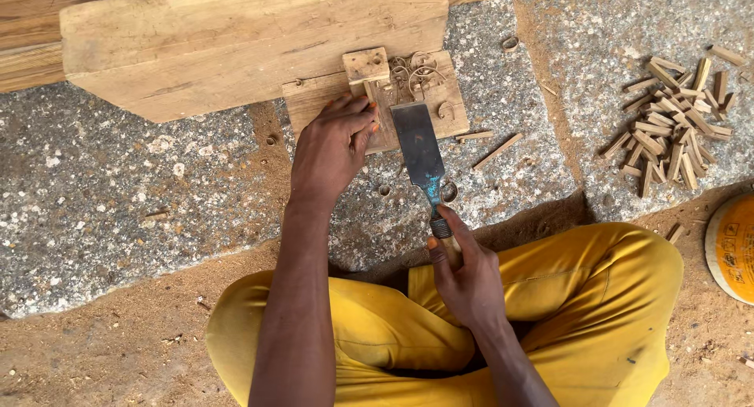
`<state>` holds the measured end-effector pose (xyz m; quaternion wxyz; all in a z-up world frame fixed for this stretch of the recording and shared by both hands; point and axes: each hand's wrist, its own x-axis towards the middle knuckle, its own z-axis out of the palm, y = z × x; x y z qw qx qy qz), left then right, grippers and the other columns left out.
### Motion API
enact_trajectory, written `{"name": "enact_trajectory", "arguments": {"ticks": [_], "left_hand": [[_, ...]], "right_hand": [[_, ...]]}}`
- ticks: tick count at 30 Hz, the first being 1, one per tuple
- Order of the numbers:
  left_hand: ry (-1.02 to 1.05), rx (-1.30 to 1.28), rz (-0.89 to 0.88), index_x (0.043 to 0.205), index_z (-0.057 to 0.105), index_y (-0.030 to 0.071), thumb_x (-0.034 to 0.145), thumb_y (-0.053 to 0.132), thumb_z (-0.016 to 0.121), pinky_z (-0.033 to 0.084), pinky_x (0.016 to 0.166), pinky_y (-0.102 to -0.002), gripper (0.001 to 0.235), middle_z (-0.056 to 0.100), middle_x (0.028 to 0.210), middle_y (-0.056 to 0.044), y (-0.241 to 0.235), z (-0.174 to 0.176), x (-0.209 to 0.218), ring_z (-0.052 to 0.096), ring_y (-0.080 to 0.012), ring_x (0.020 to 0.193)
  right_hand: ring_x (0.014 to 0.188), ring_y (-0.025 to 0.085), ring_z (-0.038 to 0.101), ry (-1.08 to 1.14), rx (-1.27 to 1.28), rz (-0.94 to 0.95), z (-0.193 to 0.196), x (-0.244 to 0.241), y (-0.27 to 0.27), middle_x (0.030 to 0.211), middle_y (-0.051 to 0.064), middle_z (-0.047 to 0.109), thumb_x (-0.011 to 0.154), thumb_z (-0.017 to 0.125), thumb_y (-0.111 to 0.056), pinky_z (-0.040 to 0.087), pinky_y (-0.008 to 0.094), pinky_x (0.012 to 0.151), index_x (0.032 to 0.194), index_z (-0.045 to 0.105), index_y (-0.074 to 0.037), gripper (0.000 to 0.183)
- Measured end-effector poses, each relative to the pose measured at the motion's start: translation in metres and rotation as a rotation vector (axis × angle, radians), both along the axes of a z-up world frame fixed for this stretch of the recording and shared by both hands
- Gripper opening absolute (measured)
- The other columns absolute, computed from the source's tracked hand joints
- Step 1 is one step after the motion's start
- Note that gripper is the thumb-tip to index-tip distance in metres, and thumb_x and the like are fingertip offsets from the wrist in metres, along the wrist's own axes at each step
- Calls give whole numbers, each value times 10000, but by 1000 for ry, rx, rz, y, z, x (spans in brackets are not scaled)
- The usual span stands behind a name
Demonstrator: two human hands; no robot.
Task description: The person sits on the ground and uses a chisel to carve a small wooden block held in a wooden jig. They repeatedly strike the chisel with their hand to remove wood shavings and shape the piece.
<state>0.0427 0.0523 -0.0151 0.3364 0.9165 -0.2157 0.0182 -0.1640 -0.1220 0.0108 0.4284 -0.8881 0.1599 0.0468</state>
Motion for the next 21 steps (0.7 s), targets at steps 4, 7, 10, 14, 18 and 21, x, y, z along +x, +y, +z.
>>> {"name": "enact_trajectory", "arguments": {"ticks": [4, 7, 10, 14, 18, 21], "left_hand": [[-12, 33, 30, 1186, 768, 176, 916, 101, 730, 470, 1124, -398, 283, 681, 1369, 2, -3, -7, 1, 598, -249, 1312], [-7, 48, 37, 1200, 756, 172, 904, 69, 753, 464, 1125, -393, 314, 675, 1382, -4, -9, -16, 0, 589, -246, 1323], [-55, 17, 22, 1190, 760, 167, 802, 30, 814, 442, 1147, -404, 415, 679, 1361, -15, -5, -19, 1, 562, -259, 1347], [-75, -20, -12, 1196, 759, 170, 744, -12, 850, 439, 1173, -388, 496, 681, 1357, -3, -3, -15, -1, 551, -258, 1367], [-22, 32, 15, 1177, 762, 199, 725, 1, 855, 393, 1186, -409, 502, 675, 1360, 18, -5, -11, -1, 542, -253, 1358], [-45, 63, 11, 1191, 757, 214, 753, 31, 854, 358, 1202, -438, 484, 671, 1368, 29, -6, -12, 2, 546, -241, 1355]], "right_hand": [[382, 131, 361, -13, -53, -19, 14, -4, 1, 438, 21, 414, 958, 651, -292, 331, 381, 418, 1449, 550, -113, 533], [394, 139, 360, 6, -46, -36, 21, -6, 2, 446, 36, 400, 956, 656, -280, 343, 376, 426, 1435, 564, -131, 510], [396, 134, 371, 24, -31, -47, 22, -6, 2, 440, 39, 409, 961, 652, -278, 352, 375, 428, 1437, 558, -145, 503], [399, 131, 377, 35, -24, -54, 19, -6, 2, 442, 39, 429, 960, 648, -275, 359, 376, 429, 1441, 559, -151, 505], [375, 132, 389, 46, -40, -40, 16, -4, 0, 435, 30, 439, 962, 647, -274, 353, 372, 420, 1447, 544, -155, 510], [394, 196, 451, 102, -36, -47, 17, -5, 0, 471, 107, 499, 969, 647, -252, 378, 409, 440, 1464, 541, -171, 512]]}}
